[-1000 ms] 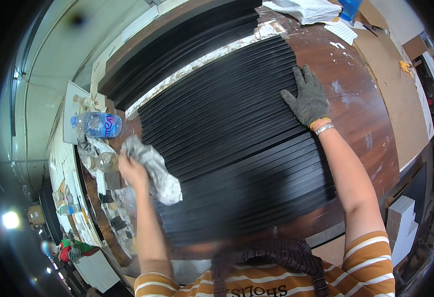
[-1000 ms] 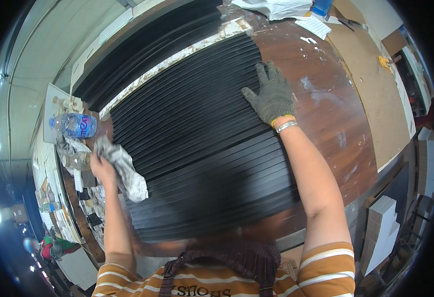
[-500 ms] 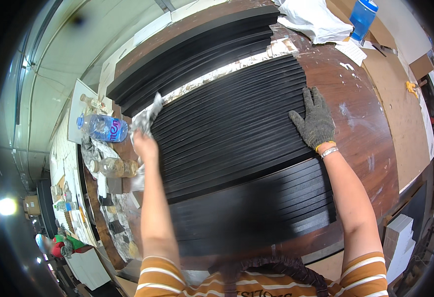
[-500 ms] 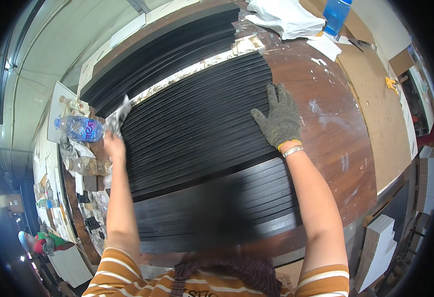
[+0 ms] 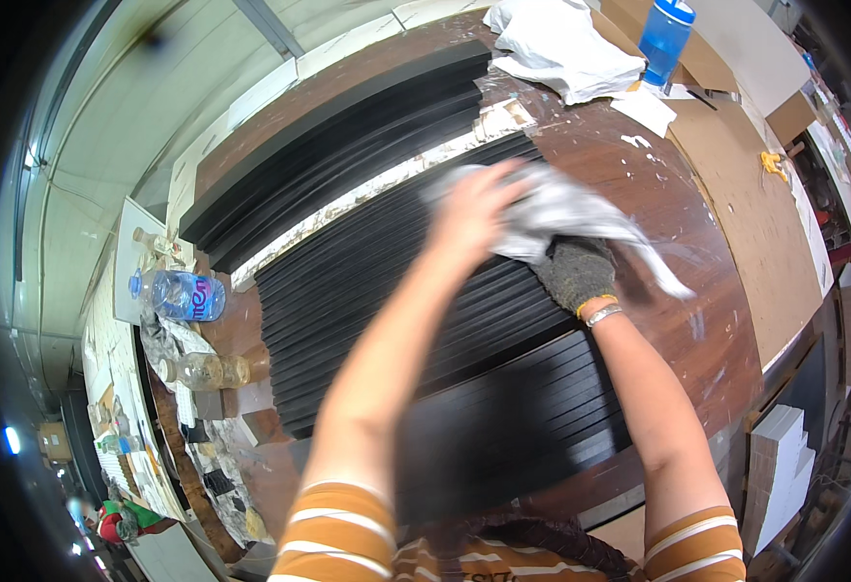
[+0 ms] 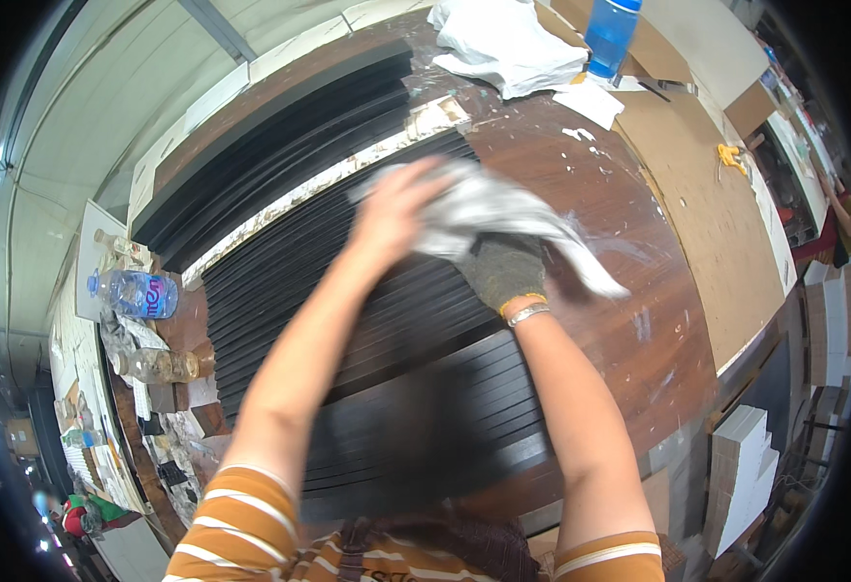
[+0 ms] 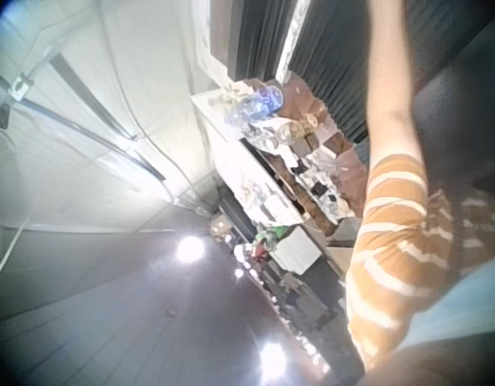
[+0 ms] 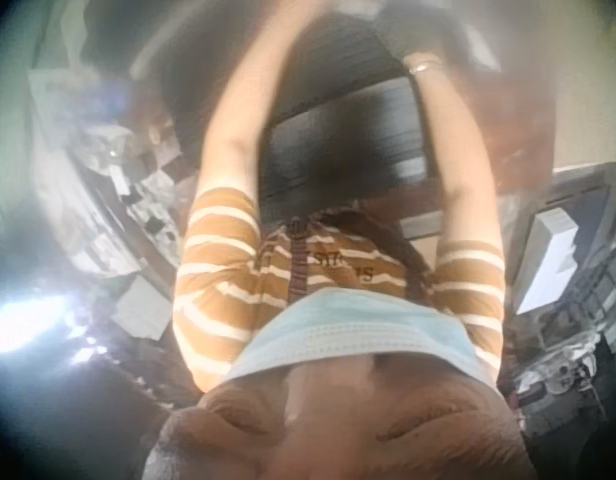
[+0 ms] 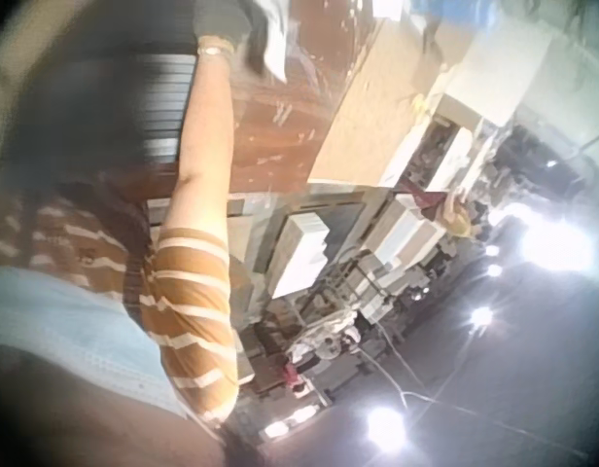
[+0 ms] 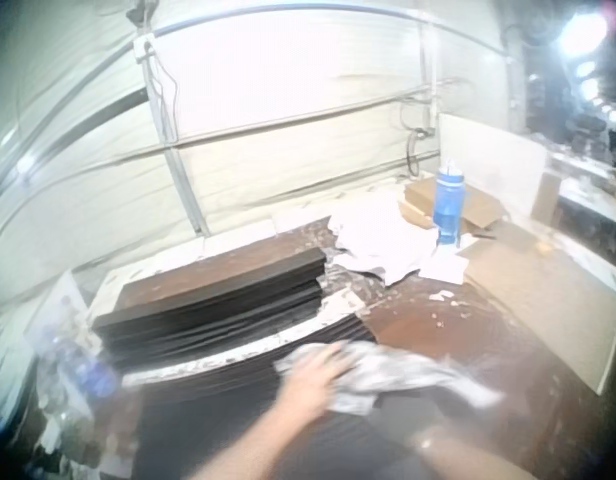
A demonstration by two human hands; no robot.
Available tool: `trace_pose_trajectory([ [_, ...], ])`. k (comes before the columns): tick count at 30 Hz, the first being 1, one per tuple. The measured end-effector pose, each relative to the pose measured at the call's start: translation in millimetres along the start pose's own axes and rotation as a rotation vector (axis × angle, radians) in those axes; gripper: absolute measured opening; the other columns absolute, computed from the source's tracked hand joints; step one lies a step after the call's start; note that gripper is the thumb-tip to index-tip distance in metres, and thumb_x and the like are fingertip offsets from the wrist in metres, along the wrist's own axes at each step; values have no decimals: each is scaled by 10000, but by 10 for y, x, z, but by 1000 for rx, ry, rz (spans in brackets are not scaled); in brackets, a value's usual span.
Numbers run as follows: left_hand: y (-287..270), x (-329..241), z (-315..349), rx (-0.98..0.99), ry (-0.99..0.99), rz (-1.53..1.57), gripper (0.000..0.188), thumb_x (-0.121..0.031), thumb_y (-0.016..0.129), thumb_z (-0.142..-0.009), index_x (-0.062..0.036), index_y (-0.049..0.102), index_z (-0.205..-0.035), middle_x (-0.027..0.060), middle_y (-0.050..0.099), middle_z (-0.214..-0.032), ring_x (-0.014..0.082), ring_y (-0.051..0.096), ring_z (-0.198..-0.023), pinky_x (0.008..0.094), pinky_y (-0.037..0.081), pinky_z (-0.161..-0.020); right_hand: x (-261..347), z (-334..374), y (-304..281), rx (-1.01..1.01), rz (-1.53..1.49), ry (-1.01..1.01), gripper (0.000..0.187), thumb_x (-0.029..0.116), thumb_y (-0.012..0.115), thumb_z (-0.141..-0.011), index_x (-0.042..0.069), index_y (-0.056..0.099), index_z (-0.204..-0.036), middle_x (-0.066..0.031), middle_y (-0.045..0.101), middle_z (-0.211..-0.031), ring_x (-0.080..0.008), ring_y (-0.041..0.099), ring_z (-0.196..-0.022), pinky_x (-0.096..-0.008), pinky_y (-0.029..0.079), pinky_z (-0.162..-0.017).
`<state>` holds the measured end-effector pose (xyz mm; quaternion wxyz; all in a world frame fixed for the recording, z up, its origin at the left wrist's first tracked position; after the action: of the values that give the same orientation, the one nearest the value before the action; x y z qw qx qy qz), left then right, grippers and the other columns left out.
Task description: The person wipes a stack of black ribbed panels with a cloth, then walks to retrieve additional panels and returns to continue wiping. The person uses a sponge to scrub the panels and finishes by wiping them again with a cloth.
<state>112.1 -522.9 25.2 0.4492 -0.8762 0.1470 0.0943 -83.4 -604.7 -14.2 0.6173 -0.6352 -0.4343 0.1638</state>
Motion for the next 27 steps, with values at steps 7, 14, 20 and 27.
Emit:
trace_pose_trajectory([
  [7, -1915, 916, 1773, -195, -848, -475, 287, -24, 548, -834, 6, 777, -1004, 207, 743, -1089, 348, 717, -999, 426, 572, -932, 162, 8, -260, 93, -100, 199, 995, 597, 664, -924, 3, 287, -1627, -256, 335, -1658, -412, 312, -1539, -479, 266, -1264],
  [14, -643, -78, 1223, 211, -32, -251, 395, -220, 719, -878, -95, 691, -1251, 155, 652, -1373, 342, 582, -1320, 470, 436, -1147, 126, -33, -199, 102, -114, 195, 977, 579, 692, -913, 15, 314, -1615, -258, 357, -1646, -391, 357, -1524, -477, 311, -1245],
  [20, -2501, 756, 2684, 135, -1198, -700, 344, -198, 717, -892, 13, 689, -1162, 219, 682, -1166, 398, 661, -1087, 496, 512, -988, 88, -12, -131, 24, -101, 156, 948, 532, 710, -922, 9, 317, -1608, -249, 379, -1634, -387, 369, -1517, -466, 328, -1241],
  [27, -892, 221, 1244, 123, -261, -311, 540, -181, 720, -834, 9, 606, -1326, 253, 565, -1431, 388, 515, -1372, 510, 399, -1174, 145, -30, -191, 46, -71, 178, 928, 513, 716, -921, 41, 320, -1616, -231, 379, -1639, -380, 380, -1511, -464, 340, -1233],
])
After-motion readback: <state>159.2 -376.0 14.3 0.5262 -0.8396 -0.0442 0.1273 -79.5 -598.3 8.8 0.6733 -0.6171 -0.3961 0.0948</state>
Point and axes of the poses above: each hand's wrist, its own z-axis away from the middle knuckle, its own y-axis out of the palm, x = y × z, the point moved 1 cm from there along -z, towards the middle knuckle
